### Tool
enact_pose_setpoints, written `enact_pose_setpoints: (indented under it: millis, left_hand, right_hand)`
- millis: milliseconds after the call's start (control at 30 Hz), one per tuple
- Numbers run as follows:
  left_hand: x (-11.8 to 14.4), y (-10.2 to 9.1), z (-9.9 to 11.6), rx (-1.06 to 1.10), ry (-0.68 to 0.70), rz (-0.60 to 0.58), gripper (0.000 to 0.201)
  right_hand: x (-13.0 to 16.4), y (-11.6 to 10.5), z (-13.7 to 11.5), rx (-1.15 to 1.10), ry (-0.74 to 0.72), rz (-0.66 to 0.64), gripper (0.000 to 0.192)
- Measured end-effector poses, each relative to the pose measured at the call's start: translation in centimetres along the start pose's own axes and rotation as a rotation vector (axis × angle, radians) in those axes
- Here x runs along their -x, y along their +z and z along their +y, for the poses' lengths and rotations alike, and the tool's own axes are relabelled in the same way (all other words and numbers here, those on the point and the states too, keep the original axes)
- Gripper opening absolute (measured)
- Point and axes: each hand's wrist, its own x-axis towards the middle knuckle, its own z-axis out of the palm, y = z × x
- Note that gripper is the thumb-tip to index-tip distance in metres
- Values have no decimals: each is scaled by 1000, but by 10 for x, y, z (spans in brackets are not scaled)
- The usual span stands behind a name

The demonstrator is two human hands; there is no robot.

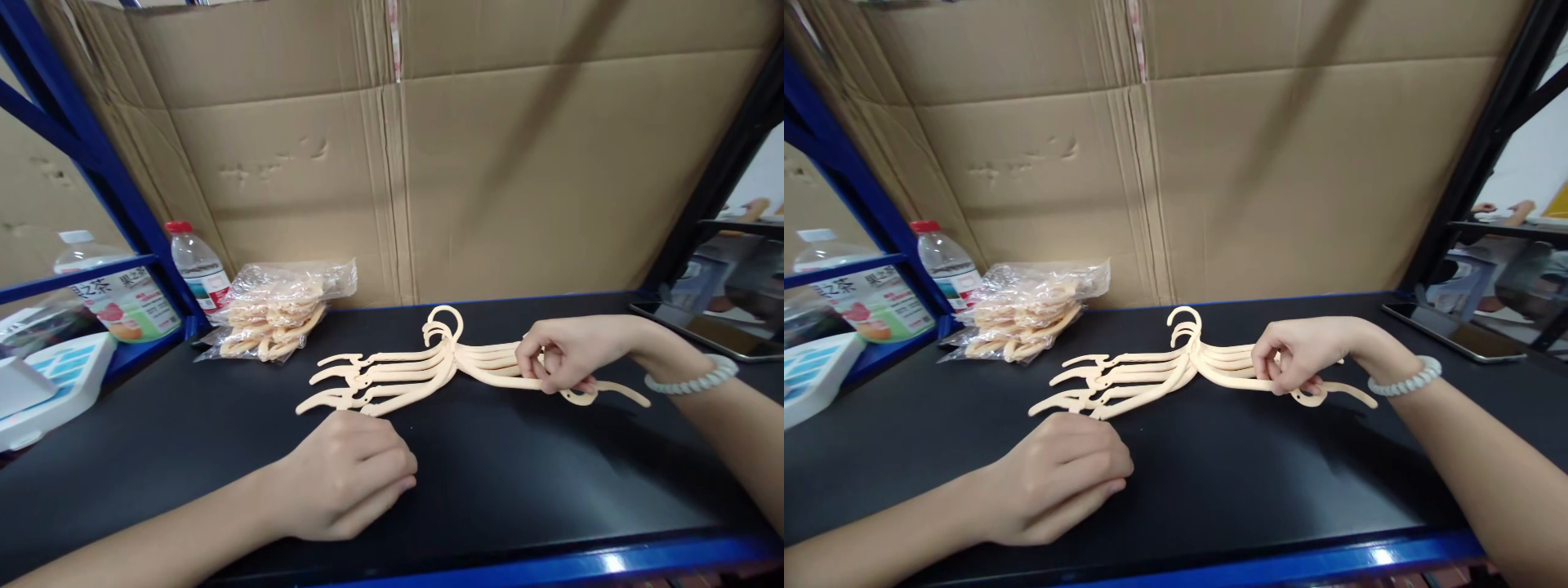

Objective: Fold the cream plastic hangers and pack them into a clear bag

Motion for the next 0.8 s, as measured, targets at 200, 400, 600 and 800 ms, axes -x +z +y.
enact_pose_setpoints:
  millis: [200,400,600,800]
  left_hand:
    - [-2,4,1,-173,98,22,21]
    - [-1,8,0,-269,-8,-19,18]
    - [-3,7,9,-330,-139,7,20]
    - [4,20,21,-352,-272,50,56]
  right_hand:
    - [-9,1,12,18,77,-54,7]
    - [-13,1,19,78,142,-7,8]
    - [-12,5,14,197,179,82,10]
    - [-10,16,2,428,294,198,16]
